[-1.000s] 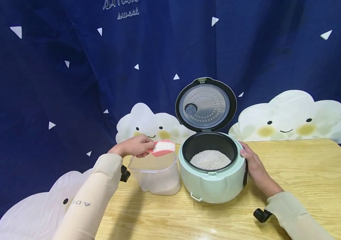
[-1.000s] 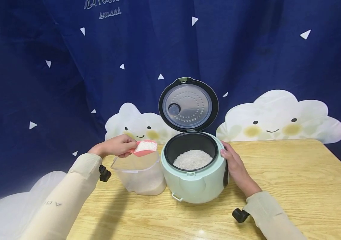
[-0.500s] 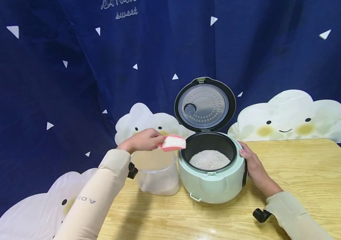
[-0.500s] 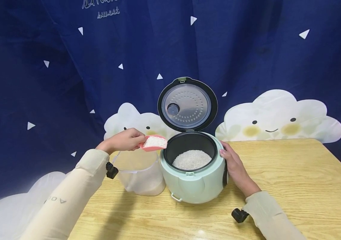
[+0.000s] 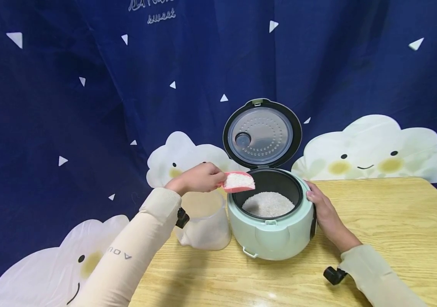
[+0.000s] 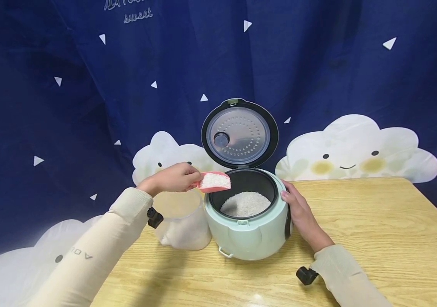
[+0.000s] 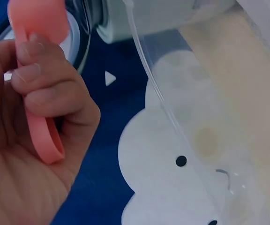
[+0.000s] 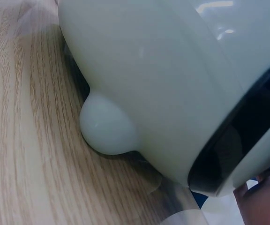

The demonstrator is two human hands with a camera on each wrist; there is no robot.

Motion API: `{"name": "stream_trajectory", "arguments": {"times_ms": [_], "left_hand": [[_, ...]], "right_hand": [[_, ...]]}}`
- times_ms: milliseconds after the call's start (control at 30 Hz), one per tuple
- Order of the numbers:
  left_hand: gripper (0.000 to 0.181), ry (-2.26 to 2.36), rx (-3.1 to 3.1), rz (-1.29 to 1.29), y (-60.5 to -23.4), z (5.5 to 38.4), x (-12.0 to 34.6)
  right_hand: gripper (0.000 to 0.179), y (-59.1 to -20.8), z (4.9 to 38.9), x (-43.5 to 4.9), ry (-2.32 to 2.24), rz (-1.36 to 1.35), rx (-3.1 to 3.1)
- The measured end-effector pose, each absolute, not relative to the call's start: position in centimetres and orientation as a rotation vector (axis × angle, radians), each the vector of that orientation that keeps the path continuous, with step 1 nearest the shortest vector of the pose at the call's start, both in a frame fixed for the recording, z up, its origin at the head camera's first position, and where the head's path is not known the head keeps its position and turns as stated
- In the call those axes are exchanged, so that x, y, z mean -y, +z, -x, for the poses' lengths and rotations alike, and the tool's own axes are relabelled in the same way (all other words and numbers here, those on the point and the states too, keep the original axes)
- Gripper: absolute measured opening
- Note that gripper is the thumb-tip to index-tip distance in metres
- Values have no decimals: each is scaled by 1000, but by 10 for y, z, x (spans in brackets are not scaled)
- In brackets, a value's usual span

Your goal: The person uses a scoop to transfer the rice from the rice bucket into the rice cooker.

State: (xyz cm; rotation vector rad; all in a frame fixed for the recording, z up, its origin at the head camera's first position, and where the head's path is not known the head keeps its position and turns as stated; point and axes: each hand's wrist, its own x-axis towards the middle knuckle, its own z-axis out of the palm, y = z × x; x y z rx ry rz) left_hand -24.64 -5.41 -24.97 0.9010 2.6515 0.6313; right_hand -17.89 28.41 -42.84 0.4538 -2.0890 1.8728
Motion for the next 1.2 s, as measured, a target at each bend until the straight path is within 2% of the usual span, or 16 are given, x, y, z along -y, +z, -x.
{"name": "stream_trajectory", "arguments": {"times_ms": [433,833,1200], "left_hand": [[36,321,-2778,-1041,-246,239,30],[40,221,-2920,-1177,-247,233,25],[23,-110,-3125,-1401,-257,227,17]], "right_hand": [[55,-428,178,-285,1876,-442,2127],[55,-429,180,-286,1867,-428,2145],[55,-429,178,-285,1863,-429,2135]]}}
